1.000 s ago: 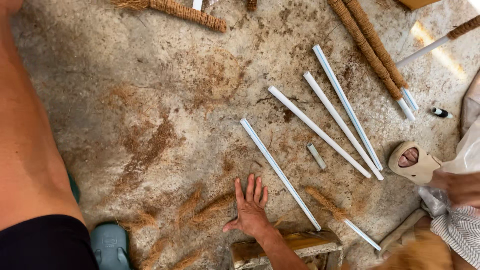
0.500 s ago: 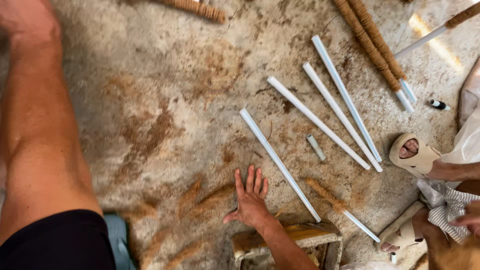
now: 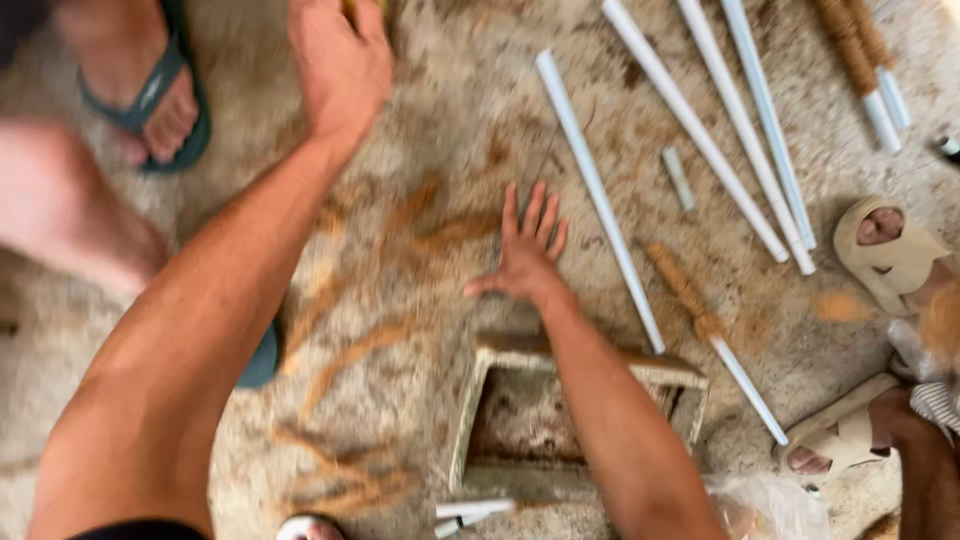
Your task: The person assembles a broom by wrapping coconut coir around a long stick, securing it with wire, and trimming excess fibers with a knife. They then attach the wrapped stick to a yellow broom head and continue preparing additional coir bundles.
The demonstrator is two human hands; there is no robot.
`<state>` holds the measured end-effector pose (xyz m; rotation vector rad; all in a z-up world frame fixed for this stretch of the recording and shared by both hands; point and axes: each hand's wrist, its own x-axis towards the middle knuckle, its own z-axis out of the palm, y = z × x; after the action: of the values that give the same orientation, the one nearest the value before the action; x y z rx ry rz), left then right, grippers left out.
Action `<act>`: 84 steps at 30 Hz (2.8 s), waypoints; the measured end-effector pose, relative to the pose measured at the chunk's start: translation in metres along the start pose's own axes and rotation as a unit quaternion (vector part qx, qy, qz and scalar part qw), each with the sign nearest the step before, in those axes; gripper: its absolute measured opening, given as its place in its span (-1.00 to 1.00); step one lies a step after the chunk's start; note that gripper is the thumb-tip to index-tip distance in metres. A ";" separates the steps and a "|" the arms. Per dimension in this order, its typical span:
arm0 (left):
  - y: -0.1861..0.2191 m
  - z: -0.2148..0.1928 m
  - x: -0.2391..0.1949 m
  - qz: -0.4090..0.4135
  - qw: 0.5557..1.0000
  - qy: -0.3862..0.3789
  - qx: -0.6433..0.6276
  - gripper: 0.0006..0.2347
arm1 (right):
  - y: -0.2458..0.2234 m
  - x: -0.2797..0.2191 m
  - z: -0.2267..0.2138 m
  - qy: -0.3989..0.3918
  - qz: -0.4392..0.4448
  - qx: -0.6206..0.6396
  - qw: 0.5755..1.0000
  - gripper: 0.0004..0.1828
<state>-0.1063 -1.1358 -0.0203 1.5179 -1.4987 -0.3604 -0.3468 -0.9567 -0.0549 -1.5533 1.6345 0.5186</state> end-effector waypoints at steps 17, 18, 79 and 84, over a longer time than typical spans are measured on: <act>0.236 -0.350 -0.451 -0.431 0.859 -0.063 -0.269 -0.81 | -0.028 -0.077 0.057 0.276 -0.125 0.001 0.953 0.23; 0.240 -0.365 -0.474 -0.439 0.855 -0.044 -0.271 -0.81 | -0.039 -0.096 0.065 0.313 -0.151 0.055 0.936 0.00; 0.337 -0.554 -0.751 -0.196 0.939 0.141 -0.244 -0.74 | 0.090 -0.454 0.391 -0.306 -0.248 0.611 0.687 -0.53; 0.348 -0.542 -0.742 -0.149 0.955 0.129 -0.221 -0.70 | 0.097 -0.435 0.410 -0.312 -0.244 0.644 0.655 -0.51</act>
<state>-0.0662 -0.1871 0.2325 1.3615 -0.9083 -0.6045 -0.3647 -0.3562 0.0160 -0.4893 0.5768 -0.3883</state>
